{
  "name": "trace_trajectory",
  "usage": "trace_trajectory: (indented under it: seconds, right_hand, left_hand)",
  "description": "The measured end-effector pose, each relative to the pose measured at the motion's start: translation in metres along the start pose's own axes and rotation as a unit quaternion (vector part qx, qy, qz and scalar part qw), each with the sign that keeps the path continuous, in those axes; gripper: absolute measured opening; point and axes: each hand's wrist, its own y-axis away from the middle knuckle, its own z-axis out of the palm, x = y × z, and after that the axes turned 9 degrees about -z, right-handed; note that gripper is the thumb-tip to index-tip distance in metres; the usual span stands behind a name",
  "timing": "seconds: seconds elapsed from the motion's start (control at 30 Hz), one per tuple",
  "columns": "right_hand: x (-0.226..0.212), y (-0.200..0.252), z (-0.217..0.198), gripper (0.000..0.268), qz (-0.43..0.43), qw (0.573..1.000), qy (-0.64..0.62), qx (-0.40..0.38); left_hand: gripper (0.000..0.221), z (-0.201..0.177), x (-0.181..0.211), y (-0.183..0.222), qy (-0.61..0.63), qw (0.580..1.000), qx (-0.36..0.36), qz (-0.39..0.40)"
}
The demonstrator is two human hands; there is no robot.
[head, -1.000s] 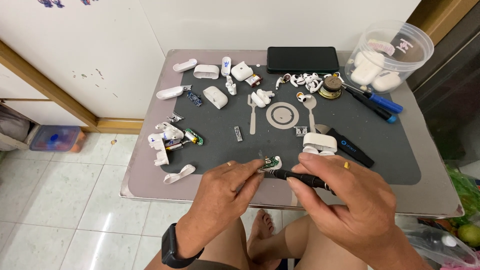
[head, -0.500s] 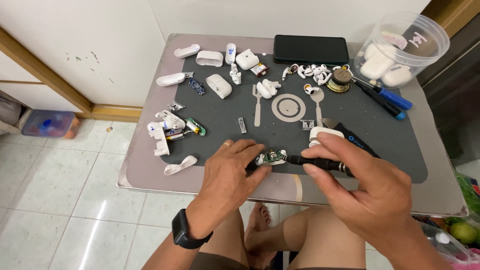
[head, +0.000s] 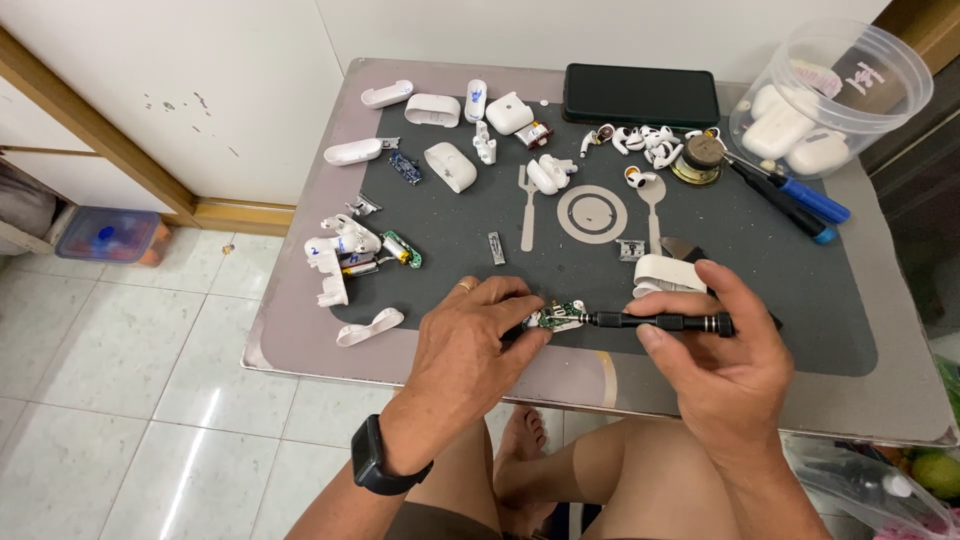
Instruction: Repairing small electronic components of wireless earbuds using a precision screwdriver
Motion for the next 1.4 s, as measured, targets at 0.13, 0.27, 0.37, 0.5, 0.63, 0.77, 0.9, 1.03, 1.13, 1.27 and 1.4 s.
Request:
trace_trajectory:
  seconds: [0.13,0.27,0.37,0.5,0.63,0.77,0.9,1.03,1.13,1.27,1.4]
  right_hand:
    - [0.002,0.001,-0.001,0.066,-0.01,1.0,-0.009,-0.008]
    - [-0.001,0.001,-0.001,0.065,-0.001,1.0,-0.003,-0.021]
    - [0.0,0.003,-0.001,0.067,-0.005,1.0,-0.004,-0.025]
    - [-0.001,0.002,-0.001,0.066,-0.017,0.999,0.005,-0.03]
    - [0.0,0.002,-0.001,0.066,-0.02,0.999,0.014,-0.032]
    - [0.003,0.003,-0.002,0.067,-0.036,0.999,0.018,-0.033]
    - [0.001,0.001,-0.002,0.066,-0.037,0.999,0.011,-0.039]
    - [0.001,0.001,-0.002,0.065,-0.041,0.998,0.022,-0.041]
    - [0.001,0.001,-0.001,0.066,-0.036,0.998,0.016,-0.041]
    - [-0.002,-0.002,0.0,0.062,-0.057,0.997,0.033,-0.046]
    - [-0.016,-0.01,0.001,0.055,-0.076,0.992,0.072,-0.065]
  left_hand:
    - [0.026,-0.001,0.002,0.0,-0.001,1.0,0.006,0.006]
    - [0.026,-0.001,0.003,-0.001,-0.021,0.999,0.015,0.022]
    - [0.025,-0.001,0.002,-0.001,-0.023,0.999,0.021,0.036]
    - [0.026,-0.001,0.004,-0.001,-0.027,0.999,0.019,0.029]
    - [0.026,-0.001,0.004,-0.001,-0.03,0.999,0.015,0.025]
    - [0.026,-0.002,0.005,-0.001,-0.02,0.999,0.012,0.022]
    - [0.026,-0.004,0.006,-0.001,-0.02,1.0,0.008,0.019]
    - [0.025,-0.003,0.006,-0.001,-0.023,0.999,0.012,0.022]
    - [0.025,-0.005,0.007,-0.001,-0.022,0.999,0.008,0.023]
    - [0.029,-0.006,0.009,-0.001,-0.015,0.999,0.021,0.023]
    - [0.027,-0.004,0.007,-0.001,0.0,0.999,0.025,0.03]
